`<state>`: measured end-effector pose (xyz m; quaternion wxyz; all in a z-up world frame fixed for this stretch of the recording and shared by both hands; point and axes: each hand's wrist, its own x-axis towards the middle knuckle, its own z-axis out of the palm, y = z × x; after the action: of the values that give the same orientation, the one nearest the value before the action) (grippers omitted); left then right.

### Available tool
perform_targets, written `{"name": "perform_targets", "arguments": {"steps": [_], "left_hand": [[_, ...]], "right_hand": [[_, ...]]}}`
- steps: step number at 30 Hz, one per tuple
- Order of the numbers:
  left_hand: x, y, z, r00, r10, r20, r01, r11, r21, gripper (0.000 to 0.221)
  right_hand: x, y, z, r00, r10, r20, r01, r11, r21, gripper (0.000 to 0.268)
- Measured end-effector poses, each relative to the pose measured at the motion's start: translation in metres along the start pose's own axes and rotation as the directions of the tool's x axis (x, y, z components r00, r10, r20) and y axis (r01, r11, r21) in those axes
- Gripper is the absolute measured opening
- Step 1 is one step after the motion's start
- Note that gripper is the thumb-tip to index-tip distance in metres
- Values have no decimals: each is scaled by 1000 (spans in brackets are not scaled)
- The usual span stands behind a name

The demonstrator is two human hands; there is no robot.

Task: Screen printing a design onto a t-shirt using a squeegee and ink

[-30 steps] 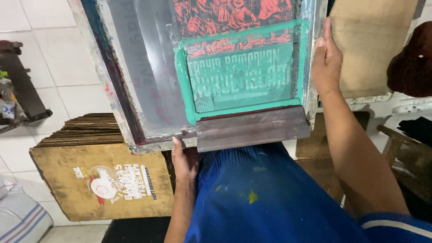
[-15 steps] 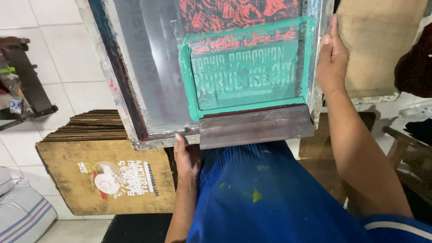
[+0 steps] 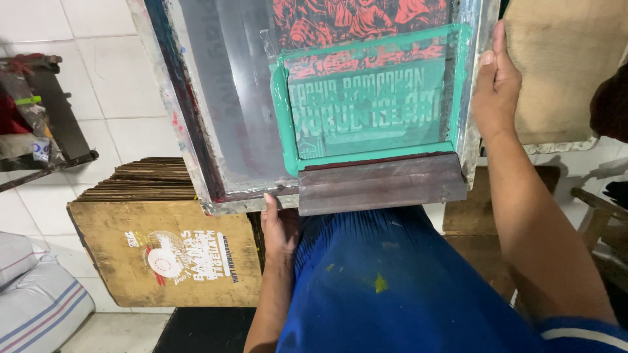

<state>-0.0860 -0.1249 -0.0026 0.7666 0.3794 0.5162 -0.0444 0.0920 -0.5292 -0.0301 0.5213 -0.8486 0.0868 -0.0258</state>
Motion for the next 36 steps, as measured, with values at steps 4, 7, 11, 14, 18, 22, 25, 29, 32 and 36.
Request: {"name": "perform_targets", "arguments": {"steps": [4,7,11,14,18,22,25,29,32,36], "left_hand": [[-1,2,1,1000,-23,-2,23,999,30,57],[-2,3,0,1000,-25,19,25,1000,13,58],[-4,4,4,999,-10,35,9,1000,21,59],[-3,2,3,1000,-11,19,11,999,40,56],[4,-5,-12,982,24,-189,9,985,175,46],[-11,10,13,996,69,56,-70,998,8,53],[-11,9,12,998,45,51,-45,999,8,44],[-12,9,12,994,70,84,-73,997,37,36],[-19,17,22,997,65,50,-69,994,79,43],[-16,14,16,997,72,-1,-71,992,105,30]], "right_hand": [[-1,0,0,1000,18,-11,-18,999,-30,43],[-3,2,-1,999,34,-7,-34,999,-26,43],[-1,-5,0,999,44,-20,-44,999,-10,42],[2,10,1,999,-50,-22,49,999,-12,43],[2,1,1,999,5,-42,-7,999,-50,44],[1,0,1,998,54,-26,-55,998,-14,44],[2,0,1,999,43,-30,-44,998,-40,44],[2,-1,2,997,68,-32,-69,997,-21,44],[0,-5,2,996,78,-32,-79,996,-28,45],[0,-8,2,995,91,-36,-92,996,-21,45]]}}
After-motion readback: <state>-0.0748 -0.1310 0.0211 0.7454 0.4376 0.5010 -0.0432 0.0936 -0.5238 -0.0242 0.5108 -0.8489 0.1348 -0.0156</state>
